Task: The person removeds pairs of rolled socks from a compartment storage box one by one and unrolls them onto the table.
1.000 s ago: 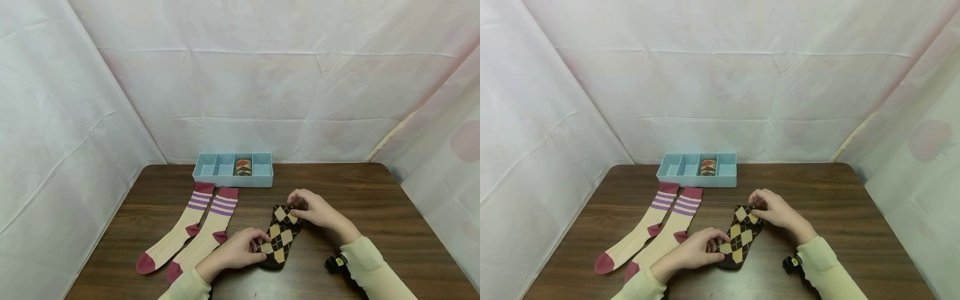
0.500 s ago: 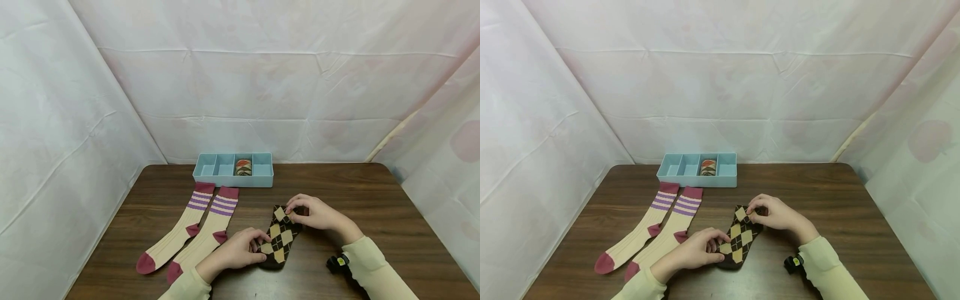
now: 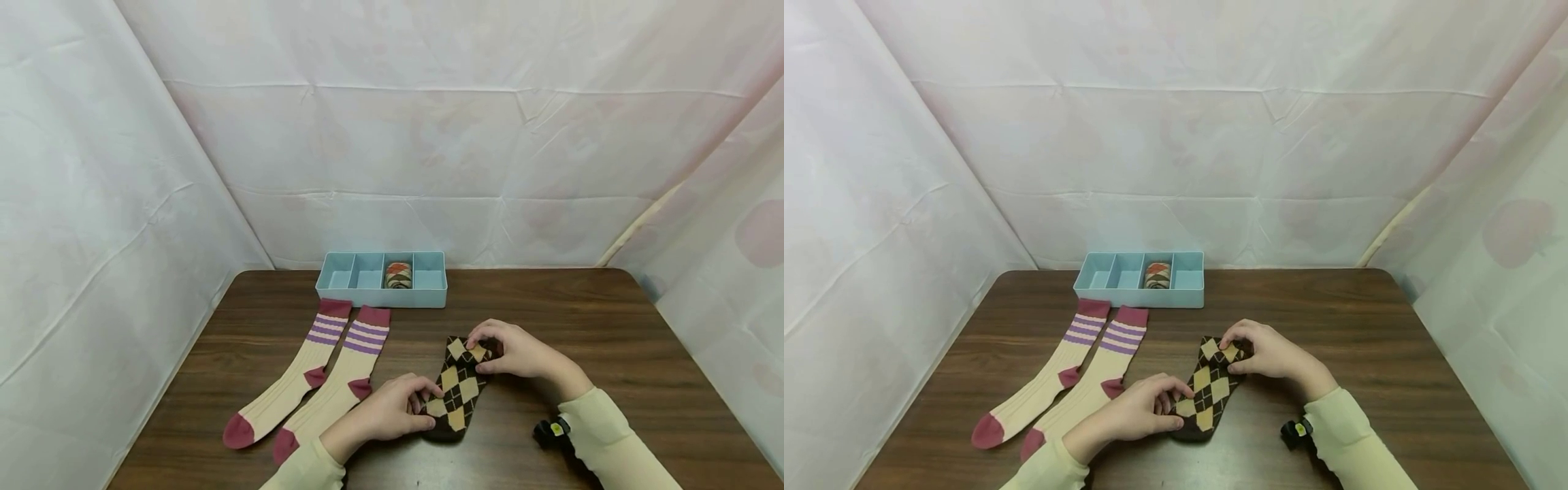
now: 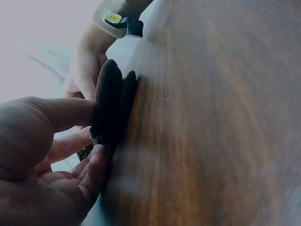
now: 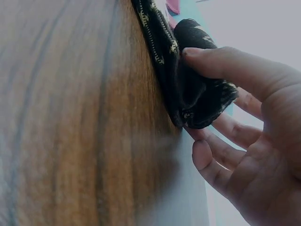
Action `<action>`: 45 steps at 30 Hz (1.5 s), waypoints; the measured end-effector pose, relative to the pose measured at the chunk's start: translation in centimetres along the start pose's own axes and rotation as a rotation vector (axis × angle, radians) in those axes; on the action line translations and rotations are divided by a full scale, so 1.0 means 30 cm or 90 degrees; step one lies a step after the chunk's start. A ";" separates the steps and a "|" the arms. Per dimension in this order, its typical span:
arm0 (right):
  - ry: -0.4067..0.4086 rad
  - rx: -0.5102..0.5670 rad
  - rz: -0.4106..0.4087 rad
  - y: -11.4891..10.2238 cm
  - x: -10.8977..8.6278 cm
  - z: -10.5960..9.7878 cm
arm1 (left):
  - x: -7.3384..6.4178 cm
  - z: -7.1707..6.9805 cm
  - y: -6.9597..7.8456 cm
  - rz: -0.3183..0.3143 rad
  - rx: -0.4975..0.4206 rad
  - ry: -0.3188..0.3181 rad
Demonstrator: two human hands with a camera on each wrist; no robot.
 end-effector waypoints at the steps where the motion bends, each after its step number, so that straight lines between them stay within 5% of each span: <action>1: 0.001 -0.004 0.002 0.001 0.000 0.000 | 0.000 0.000 -0.001 -0.001 0.001 0.000; 18: 0.032 -0.006 0.022 0.002 0.003 -0.011 | -0.002 0.002 -0.009 0.003 -0.007 -0.013; 24: 0.101 -0.034 0.098 0.036 0.001 -0.043 | -0.001 0.007 -0.002 0.008 -0.004 -0.018; 33: 0.108 -0.047 0.168 0.077 -0.007 -0.045 | -0.003 0.009 0.004 0.007 0.001 -0.023; 45: 0.116 -0.071 0.149 0.076 -0.003 -0.029 | -0.003 0.006 0.004 0.011 0.005 -0.023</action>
Point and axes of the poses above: each hand's wrist, its own x-axis towards the middle knuckle, its own z-axis out of the palm, y = z × x, the point moved 8 cm from there along x, towards the middle knuckle, and after that the axes turned 14 degrees about -x, right-handed, at the moved point
